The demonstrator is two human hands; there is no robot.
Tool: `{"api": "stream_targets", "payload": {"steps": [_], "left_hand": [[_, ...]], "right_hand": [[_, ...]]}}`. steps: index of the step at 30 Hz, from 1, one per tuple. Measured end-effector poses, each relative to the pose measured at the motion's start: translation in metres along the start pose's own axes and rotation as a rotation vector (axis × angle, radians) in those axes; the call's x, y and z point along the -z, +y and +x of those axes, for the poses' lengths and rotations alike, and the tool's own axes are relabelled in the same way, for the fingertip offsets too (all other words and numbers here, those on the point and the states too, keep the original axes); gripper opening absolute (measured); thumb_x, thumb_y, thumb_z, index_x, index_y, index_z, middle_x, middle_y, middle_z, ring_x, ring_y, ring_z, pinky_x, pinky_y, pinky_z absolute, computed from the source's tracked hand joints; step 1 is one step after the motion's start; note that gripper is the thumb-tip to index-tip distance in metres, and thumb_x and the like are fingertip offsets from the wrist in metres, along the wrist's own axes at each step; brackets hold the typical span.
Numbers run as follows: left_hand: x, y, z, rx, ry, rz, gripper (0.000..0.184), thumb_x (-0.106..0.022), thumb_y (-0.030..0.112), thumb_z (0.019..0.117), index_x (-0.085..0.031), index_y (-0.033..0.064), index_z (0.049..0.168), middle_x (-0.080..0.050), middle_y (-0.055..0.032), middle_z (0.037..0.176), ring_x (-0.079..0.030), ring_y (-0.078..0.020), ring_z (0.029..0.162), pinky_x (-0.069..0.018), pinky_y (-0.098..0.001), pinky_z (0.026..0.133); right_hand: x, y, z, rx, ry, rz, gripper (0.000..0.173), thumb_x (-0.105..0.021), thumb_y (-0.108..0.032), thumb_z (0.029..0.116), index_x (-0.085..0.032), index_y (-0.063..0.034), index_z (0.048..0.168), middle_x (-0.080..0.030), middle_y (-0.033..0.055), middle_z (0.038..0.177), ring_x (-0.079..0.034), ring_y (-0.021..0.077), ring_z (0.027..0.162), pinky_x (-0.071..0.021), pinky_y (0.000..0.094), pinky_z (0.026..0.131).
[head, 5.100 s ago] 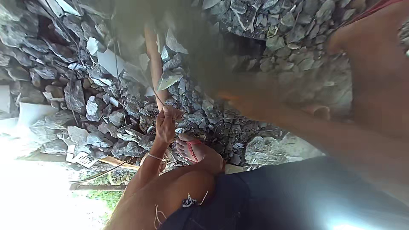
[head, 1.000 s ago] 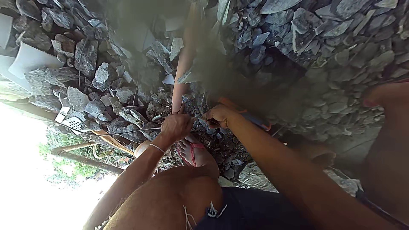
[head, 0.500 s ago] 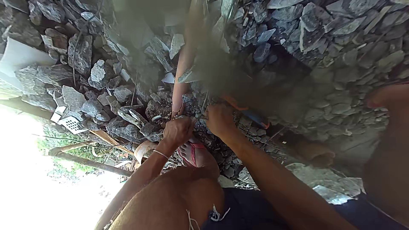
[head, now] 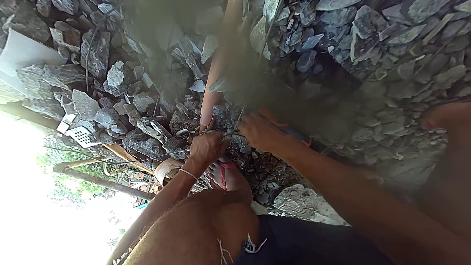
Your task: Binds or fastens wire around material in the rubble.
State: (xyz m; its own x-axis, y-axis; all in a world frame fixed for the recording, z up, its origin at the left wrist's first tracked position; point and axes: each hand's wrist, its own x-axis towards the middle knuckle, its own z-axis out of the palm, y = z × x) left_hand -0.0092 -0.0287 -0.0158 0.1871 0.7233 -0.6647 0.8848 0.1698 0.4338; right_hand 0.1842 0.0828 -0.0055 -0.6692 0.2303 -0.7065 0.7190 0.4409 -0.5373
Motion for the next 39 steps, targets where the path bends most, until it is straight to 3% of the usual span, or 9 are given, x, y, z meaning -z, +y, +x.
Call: {"api": "stream_targets", "payload": {"steps": [3,6,10,15,23,26,30,34,39], "left_hand": [[-0.004,0.001,0.002,-0.004,0.060,0.051,0.053,-0.053,0.052,0.1024,-0.065,0.0067,0.078,-0.065,-0.0108,0.070,-0.069,-0.0321,0.065,-0.0527,-0.0514,0.053],[-0.014,-0.002,0.004,-0.043,0.169,0.079,0.051,-0.053,0.048,0.1020,-0.062,0.0078,0.071,-0.062,-0.0091,0.065,-0.067,-0.0291,0.059,-0.0498,-0.0471,0.048],[-0.017,-0.002,0.004,-0.048,0.229,0.115,0.053,-0.051,0.049,0.1022,-0.062,0.0084,0.070,-0.062,-0.0085,0.064,-0.066,-0.0286,0.058,-0.0486,-0.0457,0.047],[-0.025,-0.003,0.005,-0.049,0.285,0.129,0.052,-0.052,0.048,0.1018,-0.061,0.0089,0.069,-0.061,-0.0084,0.064,-0.066,-0.0285,0.059,-0.0479,-0.0450,0.047],[-0.029,0.000,0.008,-0.023,0.320,0.143,0.051,-0.053,0.047,0.1013,-0.062,0.0093,0.069,-0.063,-0.0080,0.064,-0.067,-0.0280,0.060,-0.0485,-0.0449,0.048],[-0.029,0.001,0.009,-0.007,0.321,0.136,0.052,-0.053,0.049,0.1008,-0.062,0.0092,0.069,-0.064,-0.0080,0.065,-0.068,-0.0280,0.061,-0.0490,-0.0452,0.048],[-0.029,0.000,0.010,-0.021,0.318,0.141,0.053,-0.052,0.050,0.1012,-0.063,0.0095,0.069,-0.064,-0.0074,0.065,-0.068,-0.0272,0.061,-0.0486,-0.0443,0.048],[-0.029,-0.001,0.008,-0.065,0.301,0.122,0.048,-0.053,0.045,0.1025,-0.062,0.0078,0.073,-0.063,-0.0087,0.067,-0.067,-0.0278,0.060,-0.0489,-0.0441,0.047],[-0.015,0.002,0.008,-0.074,0.191,0.100,0.046,-0.052,0.044,0.1044,-0.063,0.0071,0.078,-0.064,-0.0093,0.071,-0.067,-0.0281,0.060,-0.0497,-0.0445,0.047]], "right_hand": [[0.010,0.001,0.008,0.072,-0.008,-0.162,0.019,-0.055,-0.008,0.1017,-0.070,-0.0005,0.111,-0.064,0.0190,0.112,-0.060,0.0393,0.113,-0.0566,0.0481,0.081],[0.013,0.004,0.013,0.099,0.002,-0.259,0.024,-0.048,-0.007,0.1042,-0.069,-0.0019,0.115,-0.063,0.0183,0.113,-0.060,0.0378,0.113,-0.0558,0.0450,0.077],[-0.005,0.003,0.004,0.014,0.168,-0.155,0.016,-0.059,-0.010,0.1002,-0.072,-0.0052,0.107,-0.065,0.0165,0.106,-0.063,0.0373,0.107,-0.0581,0.0470,0.074],[-0.022,0.008,-0.005,-0.043,0.174,0.120,0.014,-0.067,-0.010,0.0951,-0.075,-0.0103,0.107,-0.066,0.0120,0.105,-0.062,0.0332,0.106,-0.0557,0.0475,0.087],[-0.039,0.022,-0.002,0.051,0.321,0.186,0.015,-0.066,-0.002,0.0922,-0.075,-0.0063,0.103,-0.067,0.0123,0.104,-0.064,0.0320,0.104,-0.0567,0.0448,0.087],[-0.029,0.019,0.006,0.045,0.361,0.054,0.011,-0.065,-0.001,0.0924,-0.073,-0.0037,0.099,-0.065,0.0157,0.098,-0.064,0.0363,0.099,-0.0573,0.0473,0.080],[-0.024,0.013,0.006,-0.041,0.285,0.040,0.011,-0.065,-0.004,0.0936,-0.072,-0.0046,0.103,-0.064,0.0164,0.101,-0.063,0.0369,0.100,-0.0574,0.0478,0.079],[-0.011,0.006,0.007,-0.172,0.014,0.147,0.019,-0.061,-0.019,0.1022,-0.071,-0.0099,0.115,-0.065,0.0152,0.112,-0.061,0.0371,0.113,-0.0561,0.0512,0.088],[0.000,-0.018,0.000,-0.290,-0.059,0.198,0.020,-0.069,-0.019,0.0940,-0.074,-0.0089,0.111,-0.066,0.0163,0.109,-0.064,0.0370,0.105,-0.0560,0.0544,0.084]]}}
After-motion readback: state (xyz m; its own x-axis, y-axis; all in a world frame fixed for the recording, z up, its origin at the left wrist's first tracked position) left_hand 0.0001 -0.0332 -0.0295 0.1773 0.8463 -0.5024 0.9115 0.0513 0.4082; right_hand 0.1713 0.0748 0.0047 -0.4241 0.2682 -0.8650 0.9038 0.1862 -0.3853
